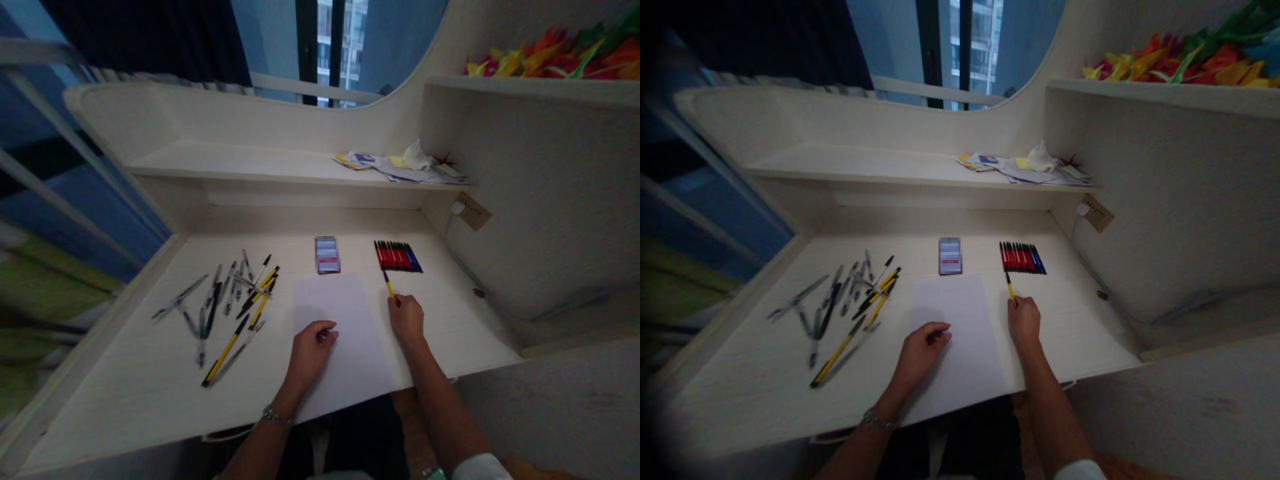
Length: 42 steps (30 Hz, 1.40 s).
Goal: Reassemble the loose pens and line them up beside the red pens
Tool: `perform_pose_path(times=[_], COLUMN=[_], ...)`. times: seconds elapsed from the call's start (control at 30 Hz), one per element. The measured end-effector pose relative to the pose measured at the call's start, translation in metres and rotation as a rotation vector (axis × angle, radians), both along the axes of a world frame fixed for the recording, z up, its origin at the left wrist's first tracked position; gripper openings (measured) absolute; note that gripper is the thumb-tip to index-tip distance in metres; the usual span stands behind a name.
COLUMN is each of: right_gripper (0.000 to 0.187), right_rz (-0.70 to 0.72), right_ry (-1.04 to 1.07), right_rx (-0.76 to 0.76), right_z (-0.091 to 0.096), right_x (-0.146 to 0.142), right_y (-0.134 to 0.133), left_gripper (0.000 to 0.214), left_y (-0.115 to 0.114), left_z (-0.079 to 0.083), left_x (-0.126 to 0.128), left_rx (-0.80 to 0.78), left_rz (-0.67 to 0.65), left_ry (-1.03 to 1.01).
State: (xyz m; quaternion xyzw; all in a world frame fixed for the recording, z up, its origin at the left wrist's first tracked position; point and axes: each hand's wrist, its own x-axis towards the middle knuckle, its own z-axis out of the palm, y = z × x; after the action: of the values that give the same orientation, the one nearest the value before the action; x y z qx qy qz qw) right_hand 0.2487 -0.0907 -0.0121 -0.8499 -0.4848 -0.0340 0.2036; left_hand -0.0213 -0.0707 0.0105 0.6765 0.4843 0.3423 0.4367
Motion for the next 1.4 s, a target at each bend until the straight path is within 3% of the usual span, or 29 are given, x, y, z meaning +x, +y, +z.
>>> perform_pose_path(times=[0.5,0.67,0.73,0.8,0.87,0.93,1.03,1.2,1.3,1.4], right_gripper=[0.03,0.038,0.037,0.033,0.03,0.028,0.029,0.032,0.033,0.033], right_rz=[0.002,-0.016,0.074,0.267,0.461,0.558,0.573,0.561,0.569,0.568], right_ry=[0.062,0.069,0.113,0.168,0.182,0.155,0.104,0.07,0.08,0.084], right_rx=[0.05,0.177,0.213,0.19,0.137,0.084,0.048,0.069,0.085,0.091], right_z=[0.004,0.011,0.014,0.016,0.015,0.011,0.002,-0.014,-0.017,-0.017], right_x=[-0.003,-0.009,-0.02,-0.038,-0.06,-0.08,-0.097,-0.095,-0.093,-0.093], right_y=[-0.002,-0.003,-0.002,0.0,0.002,0.002,0.001,0.003,0.003,0.003], left_gripper=[0.023,0.023,0.022,0.022,0.023,0.024,0.026,0.028,0.029,0.029], left_y=[0.0,-0.001,-0.001,0.0,0.003,0.009,0.023,0.043,0.044,0.039], left_z=[-0.003,-0.002,-0.001,0.002,0.006,0.011,0.016,0.02,0.018,0.016], left_x=[-0.002,-0.01,-0.016,-0.023,-0.033,-0.045,-0.073,-0.135,-0.16,-0.165], left_rx=[0.002,0.019,0.032,0.049,0.073,0.103,0.16,0.213,0.145,0.043], left_rz=[0.005,0.032,0.053,0.079,0.11,0.146,0.231,0.404,0.411,0.355], left_ry=[0.015,0.021,0.034,0.059,0.094,0.147,0.272,0.559,0.72,0.824])
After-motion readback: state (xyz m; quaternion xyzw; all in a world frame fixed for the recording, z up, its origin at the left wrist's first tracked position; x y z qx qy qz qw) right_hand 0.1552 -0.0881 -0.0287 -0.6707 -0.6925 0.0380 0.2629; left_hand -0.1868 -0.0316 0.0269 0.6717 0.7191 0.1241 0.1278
